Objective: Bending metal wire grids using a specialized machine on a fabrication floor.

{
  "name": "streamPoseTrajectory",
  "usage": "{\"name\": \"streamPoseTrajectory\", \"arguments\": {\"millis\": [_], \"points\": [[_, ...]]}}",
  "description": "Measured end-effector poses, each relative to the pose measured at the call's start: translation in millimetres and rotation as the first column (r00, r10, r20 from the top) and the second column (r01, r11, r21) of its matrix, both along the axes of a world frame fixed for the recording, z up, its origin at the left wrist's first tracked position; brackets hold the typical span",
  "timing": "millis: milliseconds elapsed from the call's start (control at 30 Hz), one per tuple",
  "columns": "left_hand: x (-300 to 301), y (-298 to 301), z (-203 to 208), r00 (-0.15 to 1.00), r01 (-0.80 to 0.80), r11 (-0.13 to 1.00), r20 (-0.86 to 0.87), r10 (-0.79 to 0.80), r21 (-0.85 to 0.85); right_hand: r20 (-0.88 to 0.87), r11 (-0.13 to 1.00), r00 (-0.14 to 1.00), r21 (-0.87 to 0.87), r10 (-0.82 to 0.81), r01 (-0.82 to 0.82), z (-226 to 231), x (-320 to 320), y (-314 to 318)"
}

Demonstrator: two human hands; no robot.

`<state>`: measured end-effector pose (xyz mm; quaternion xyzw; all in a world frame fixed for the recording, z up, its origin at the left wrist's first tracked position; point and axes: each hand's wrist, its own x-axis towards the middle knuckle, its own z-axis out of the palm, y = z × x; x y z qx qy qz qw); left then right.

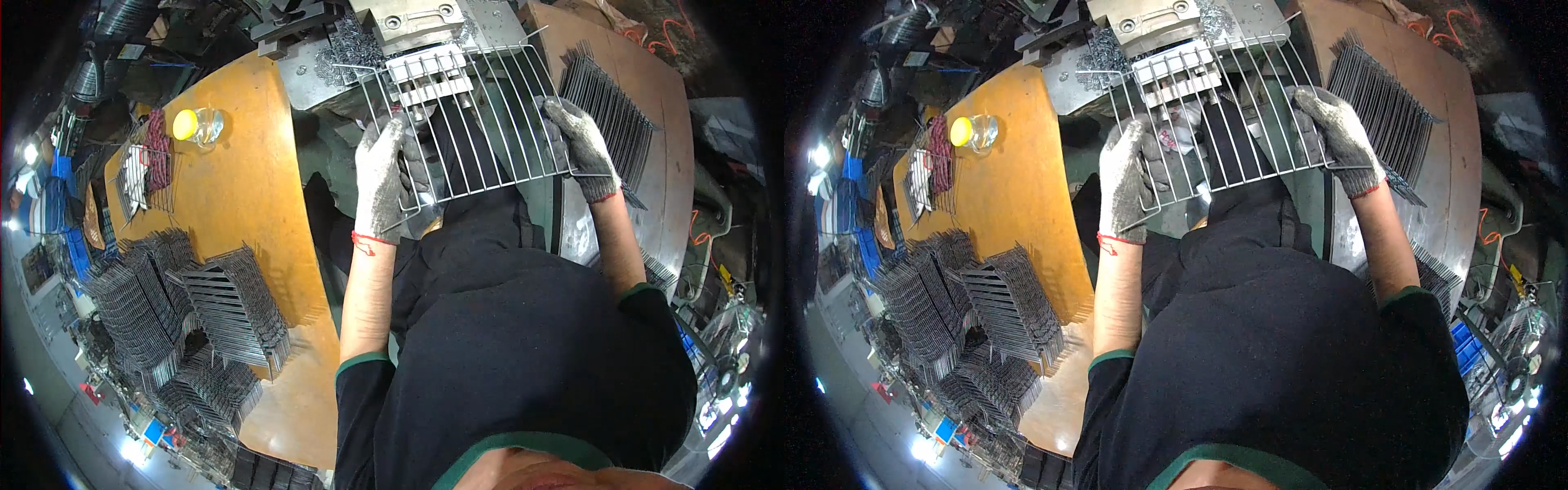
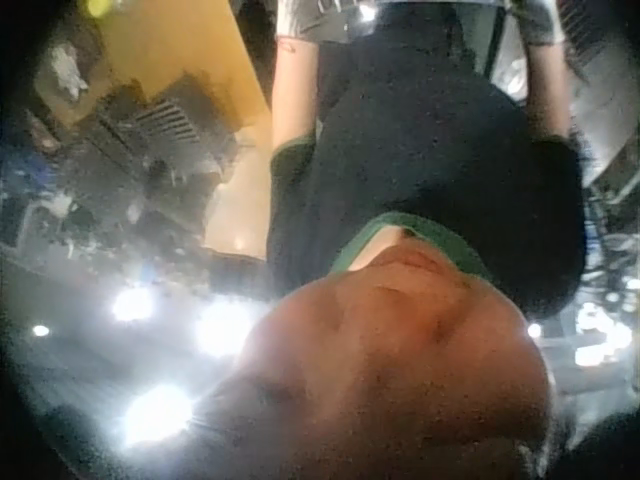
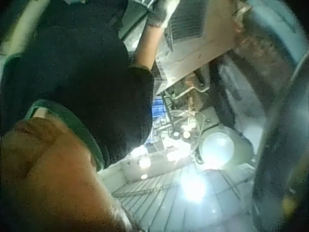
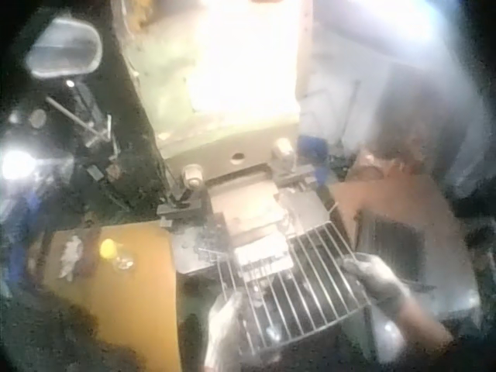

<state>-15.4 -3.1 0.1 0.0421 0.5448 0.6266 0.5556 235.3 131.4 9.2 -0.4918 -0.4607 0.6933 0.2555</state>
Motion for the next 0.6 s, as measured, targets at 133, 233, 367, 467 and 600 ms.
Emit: {"name": "streamPoseTrajectory", "arguments": {"millis": [133, 233, 367, 467, 600], "points": [[-0.7, 6.2, -7.9, 1.0, 0.015, 0.998, 0.008, -0.015, 0.056, -0.096, 0.988, 0.995, -0.148, 0.032, -0.046, 2.7, 4.2, 12.8], [0.8, 14.7, -7.1, 0.999, -0.003, 0.999, 0.046, 0.001, 0.047, -0.016, 0.995, 0.998, -0.086, 0.058, -0.059, -1.3, 4.4, 28.9], [4.6, 13.0, -4.3, 0.996, -0.039, 0.998, 0.084, 0.034, 0.055, -0.024, 0.993, 0.994, -0.058, 0.106, -0.107, 5.2, 2.7, 30.8], [5.6, 10.5, 1.0, 0.998, -0.046, 0.998, 0.054, 0.043, 0.05, 0.024, 0.995, 0.996, -0.068, 0.081, -0.079, -0.3, 4.6, 28.5], [11.7, 14.3, 6.7, 0.99, -0.111, 0.994, 0.088, 0.109, 0.019, 0.07, 0.992, 0.992, -0.066, 0.108, -0.103, -1.7, 7.7, 30.5]]}}
